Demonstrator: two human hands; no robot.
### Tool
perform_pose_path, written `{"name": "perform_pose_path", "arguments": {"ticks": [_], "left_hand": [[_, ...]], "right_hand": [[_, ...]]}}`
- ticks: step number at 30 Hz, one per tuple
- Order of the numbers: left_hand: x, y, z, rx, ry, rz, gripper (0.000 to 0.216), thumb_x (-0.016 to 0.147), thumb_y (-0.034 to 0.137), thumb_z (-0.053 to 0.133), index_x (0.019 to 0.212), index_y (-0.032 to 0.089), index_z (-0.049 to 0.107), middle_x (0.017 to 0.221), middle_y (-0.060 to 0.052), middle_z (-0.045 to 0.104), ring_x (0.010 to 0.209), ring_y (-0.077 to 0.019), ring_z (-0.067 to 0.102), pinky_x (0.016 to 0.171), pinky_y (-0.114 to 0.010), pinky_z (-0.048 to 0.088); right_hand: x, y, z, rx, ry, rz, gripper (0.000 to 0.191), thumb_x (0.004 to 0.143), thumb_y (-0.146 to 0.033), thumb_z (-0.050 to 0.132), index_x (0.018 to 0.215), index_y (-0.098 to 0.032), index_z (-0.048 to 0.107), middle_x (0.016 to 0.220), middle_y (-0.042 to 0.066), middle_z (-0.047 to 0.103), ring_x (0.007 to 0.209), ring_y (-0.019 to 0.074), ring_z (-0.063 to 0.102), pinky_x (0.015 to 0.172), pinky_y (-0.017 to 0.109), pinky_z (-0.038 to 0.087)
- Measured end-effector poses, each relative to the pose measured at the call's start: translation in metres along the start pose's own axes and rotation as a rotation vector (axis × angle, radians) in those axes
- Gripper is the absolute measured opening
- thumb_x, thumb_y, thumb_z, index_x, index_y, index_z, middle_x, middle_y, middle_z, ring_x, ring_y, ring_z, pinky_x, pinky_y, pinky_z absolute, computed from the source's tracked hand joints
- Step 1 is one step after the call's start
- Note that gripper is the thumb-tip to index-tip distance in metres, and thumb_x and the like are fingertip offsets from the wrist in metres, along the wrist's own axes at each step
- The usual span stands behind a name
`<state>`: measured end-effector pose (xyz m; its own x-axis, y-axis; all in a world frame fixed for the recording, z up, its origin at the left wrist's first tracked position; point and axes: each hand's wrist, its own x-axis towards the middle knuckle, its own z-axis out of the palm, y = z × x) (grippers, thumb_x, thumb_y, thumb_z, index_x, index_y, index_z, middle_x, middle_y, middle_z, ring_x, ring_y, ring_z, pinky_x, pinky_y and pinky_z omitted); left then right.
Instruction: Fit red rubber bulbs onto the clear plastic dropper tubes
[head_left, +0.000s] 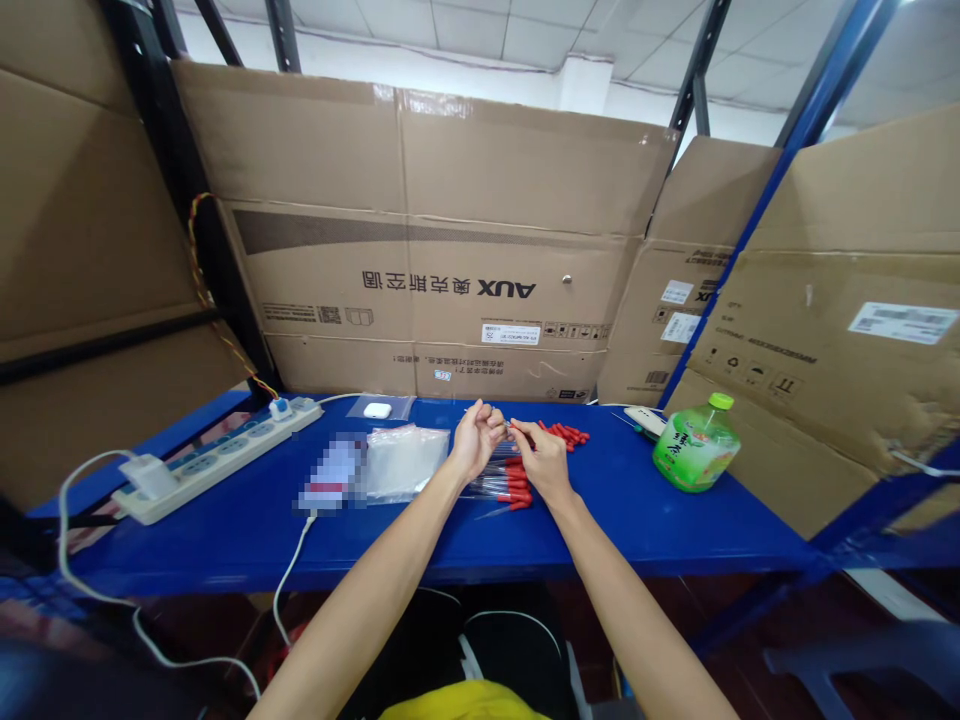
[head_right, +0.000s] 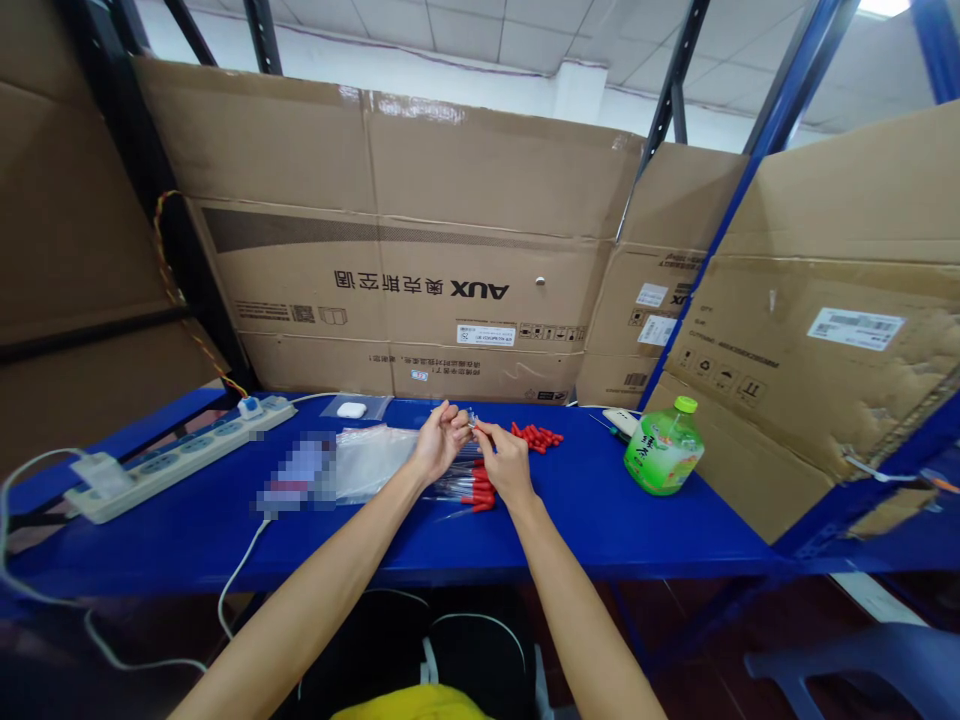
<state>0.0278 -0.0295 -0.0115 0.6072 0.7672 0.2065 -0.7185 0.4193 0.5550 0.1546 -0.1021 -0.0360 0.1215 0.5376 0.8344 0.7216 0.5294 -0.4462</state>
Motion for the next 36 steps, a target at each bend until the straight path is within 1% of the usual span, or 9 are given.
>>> {"name": "perform_pose_path", "arguments": {"ticks": [4,7,10,13,16,20,24,29,36], "left_hand": [[-0.002,0.003,0.000,-0.010,-0.044,-0.033,0.036,0.097,0.035,0.051,0.071,0.020,0.032,0.063,0.004,0.037,0.048,-0.0086,0.038,0.049,-0.021,0.034],[-0.003,0.005,0.002,-0.044,-0.076,-0.056,0.038,0.096,0.049,0.052,0.075,0.020,0.036,0.068,0.003,0.041,0.050,-0.0099,0.041,0.043,-0.019,0.028],[-0.004,0.004,0.001,-0.081,-0.037,-0.048,0.042,0.094,0.061,0.047,0.082,0.021,0.042,0.073,0.001,0.045,0.050,-0.0106,0.040,0.040,-0.019,0.023],[-0.004,0.003,-0.001,-0.149,-0.006,-0.057,0.040,0.098,0.056,0.042,0.080,0.020,0.041,0.070,0.001,0.042,0.046,-0.0095,0.035,0.039,-0.019,0.020],[-0.004,0.007,-0.004,-0.210,-0.020,-0.054,0.038,0.099,0.050,0.038,0.076,0.020,0.037,0.066,0.003,0.035,0.043,-0.0082,0.028,0.039,-0.019,0.019],[-0.005,0.015,-0.006,-0.215,-0.035,-0.041,0.037,0.099,0.048,0.037,0.074,0.020,0.034,0.064,0.004,0.030,0.042,-0.0076,0.023,0.040,-0.019,0.017],[-0.004,0.018,-0.004,-0.167,-0.027,-0.022,0.036,0.098,0.044,0.037,0.072,0.020,0.032,0.062,0.005,0.027,0.040,-0.0068,0.019,0.040,-0.020,0.014],[-0.005,0.017,0.000,-0.153,-0.012,-0.007,0.036,0.098,0.044,0.035,0.071,0.020,0.030,0.061,0.006,0.026,0.039,-0.0064,0.017,0.040,-0.020,0.014],[-0.007,0.014,0.002,-0.122,-0.042,-0.011,0.036,0.097,0.044,0.038,0.071,0.021,0.029,0.060,0.006,0.025,0.039,-0.0067,0.017,0.040,-0.019,0.015]], "right_hand": [[0.000,0.004,-0.002,-0.062,-0.027,-0.061,0.022,0.099,-0.028,0.055,0.110,-0.021,0.073,0.101,0.009,0.078,0.090,0.0230,0.075,0.084,0.034,0.059],[0.001,0.008,-0.001,-0.071,-0.012,-0.063,0.023,0.099,-0.027,0.054,0.112,-0.020,0.072,0.104,0.010,0.077,0.093,0.0233,0.074,0.086,0.036,0.058],[0.002,0.009,-0.001,-0.065,0.004,-0.052,0.022,0.099,-0.026,0.054,0.110,-0.020,0.073,0.103,0.010,0.076,0.094,0.0237,0.072,0.088,0.038,0.056],[0.003,0.008,0.000,-0.032,-0.009,-0.012,0.020,0.098,-0.027,0.056,0.107,-0.021,0.072,0.103,0.009,0.076,0.096,0.0240,0.071,0.090,0.039,0.055],[0.002,0.008,0.000,0.057,-0.031,0.107,0.021,0.094,-0.032,0.063,0.110,-0.022,0.071,0.103,0.008,0.076,0.094,0.0240,0.072,0.085,0.037,0.057],[0.000,0.007,0.002,0.314,-0.062,0.301,0.025,0.089,-0.037,0.067,0.110,-0.022,0.068,0.095,0.006,0.076,0.083,0.0224,0.074,0.076,0.035,0.060],[0.003,0.001,0.004,0.551,-0.063,0.414,0.026,0.083,-0.041,0.074,0.100,-0.022,0.069,0.086,0.004,0.076,0.078,0.0225,0.075,0.069,0.034,0.061],[0.005,-0.005,0.006,0.619,-0.030,0.470,0.029,0.077,-0.045,0.080,0.086,-0.020,0.070,0.083,0.005,0.077,0.076,0.0239,0.075,0.070,0.036,0.063],[0.004,-0.005,0.004,0.635,-0.012,0.471,0.030,0.076,-0.048,0.080,0.083,-0.020,0.069,0.079,0.004,0.077,0.075,0.0243,0.076,0.073,0.039,0.065]]}}
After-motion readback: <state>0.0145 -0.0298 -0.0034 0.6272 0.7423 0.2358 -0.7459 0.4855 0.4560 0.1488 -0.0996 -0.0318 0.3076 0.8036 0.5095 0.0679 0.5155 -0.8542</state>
